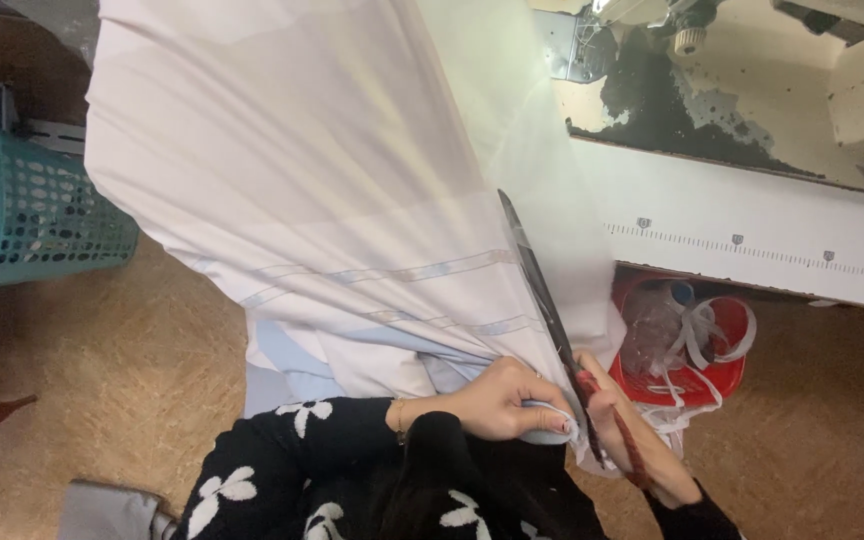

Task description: Trimming excess fabric from a sewn item using large scissors

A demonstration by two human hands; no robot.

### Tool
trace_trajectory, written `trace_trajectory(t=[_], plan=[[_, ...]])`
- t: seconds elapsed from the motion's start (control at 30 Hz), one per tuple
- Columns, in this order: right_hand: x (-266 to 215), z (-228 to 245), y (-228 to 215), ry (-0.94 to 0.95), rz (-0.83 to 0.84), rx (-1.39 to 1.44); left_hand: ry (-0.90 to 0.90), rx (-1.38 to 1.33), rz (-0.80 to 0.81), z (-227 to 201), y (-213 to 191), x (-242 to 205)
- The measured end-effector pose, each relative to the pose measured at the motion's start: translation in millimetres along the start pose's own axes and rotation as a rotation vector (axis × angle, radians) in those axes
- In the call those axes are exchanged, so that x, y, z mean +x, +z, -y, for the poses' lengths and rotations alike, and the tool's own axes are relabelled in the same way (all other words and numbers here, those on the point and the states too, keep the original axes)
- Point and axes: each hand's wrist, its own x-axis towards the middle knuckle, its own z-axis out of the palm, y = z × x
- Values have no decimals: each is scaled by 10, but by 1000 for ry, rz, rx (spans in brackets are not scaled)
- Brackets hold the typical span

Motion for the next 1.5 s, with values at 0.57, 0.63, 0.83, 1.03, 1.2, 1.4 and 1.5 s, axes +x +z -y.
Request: trace_trajectory(t=[0.57,0.63,0.83,1.03,1.2,1.4,1.5], plan=[[36,181,-22,-72,-5,-147,-9,-72,-12,-153,-47,8],[351,-328,-7,-107,-22,-193,22,-124,-38,-74,-1,22],[741,-750,140,-130,-88,-224,15,-149,-64,16,-3,-26],[722,-753,148,-119,-152,-214,-5,-157,-27,17,-33,2],[628,-202,94,-117,-79,-156,-89,-140,13,133,33,-28],[883,138,222,-138,-56,-99,-197,16,296,357,238,-83],[858,256,275,-154,-49,-84,-186,77,322,417,237,-70]])
